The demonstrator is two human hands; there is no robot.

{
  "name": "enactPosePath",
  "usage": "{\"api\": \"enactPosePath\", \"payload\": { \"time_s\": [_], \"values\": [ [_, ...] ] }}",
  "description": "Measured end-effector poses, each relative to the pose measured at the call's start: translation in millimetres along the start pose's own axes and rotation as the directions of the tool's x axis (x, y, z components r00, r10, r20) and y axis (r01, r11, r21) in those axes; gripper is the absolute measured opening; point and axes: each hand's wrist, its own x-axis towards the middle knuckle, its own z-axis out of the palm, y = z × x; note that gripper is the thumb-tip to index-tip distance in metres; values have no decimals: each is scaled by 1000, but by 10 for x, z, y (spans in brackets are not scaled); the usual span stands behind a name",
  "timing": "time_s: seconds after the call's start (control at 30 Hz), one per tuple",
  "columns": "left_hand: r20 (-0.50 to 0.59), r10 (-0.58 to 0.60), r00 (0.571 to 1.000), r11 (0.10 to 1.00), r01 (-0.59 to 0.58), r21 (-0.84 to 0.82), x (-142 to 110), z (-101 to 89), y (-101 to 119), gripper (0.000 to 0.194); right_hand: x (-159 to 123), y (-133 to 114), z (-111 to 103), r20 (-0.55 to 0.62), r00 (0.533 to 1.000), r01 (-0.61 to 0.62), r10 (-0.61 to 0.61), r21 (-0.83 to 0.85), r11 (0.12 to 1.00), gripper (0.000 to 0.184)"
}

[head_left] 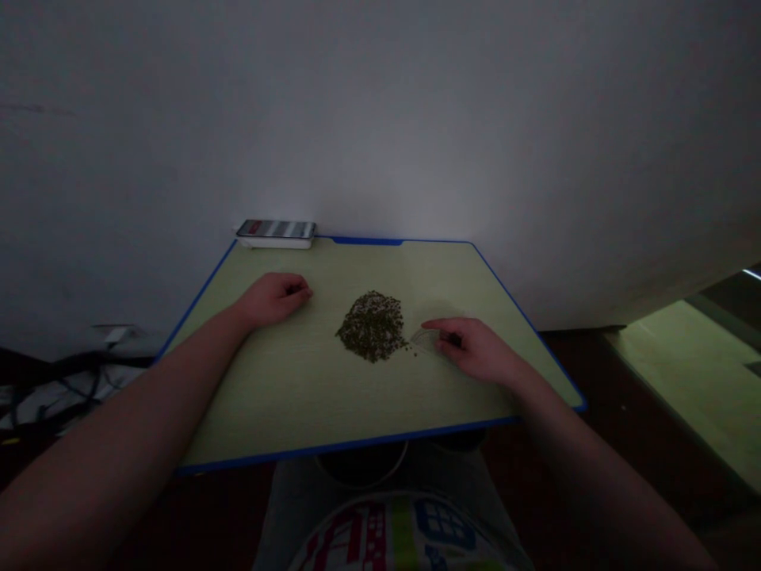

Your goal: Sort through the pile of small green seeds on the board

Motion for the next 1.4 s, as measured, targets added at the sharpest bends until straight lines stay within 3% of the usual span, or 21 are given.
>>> {"api": "enactPosePath", "payload": {
  "time_s": [0.67,0.87,1.4],
  "values": [
    [-4,-6,1000,1000,6,4,6,16,-26,38,48,-60,8,88,990,109,-109,6,994,40],
    [-7,-5,1000,1000,5,5,6,20,-26,37,-22,-100,76,67,995,77,-80,54,996,40],
    [-17,8,1000,1000,-8,13,6,24,-27,38,-204,-470,264,111,985,127,-132,51,991,44]
  ]
}}
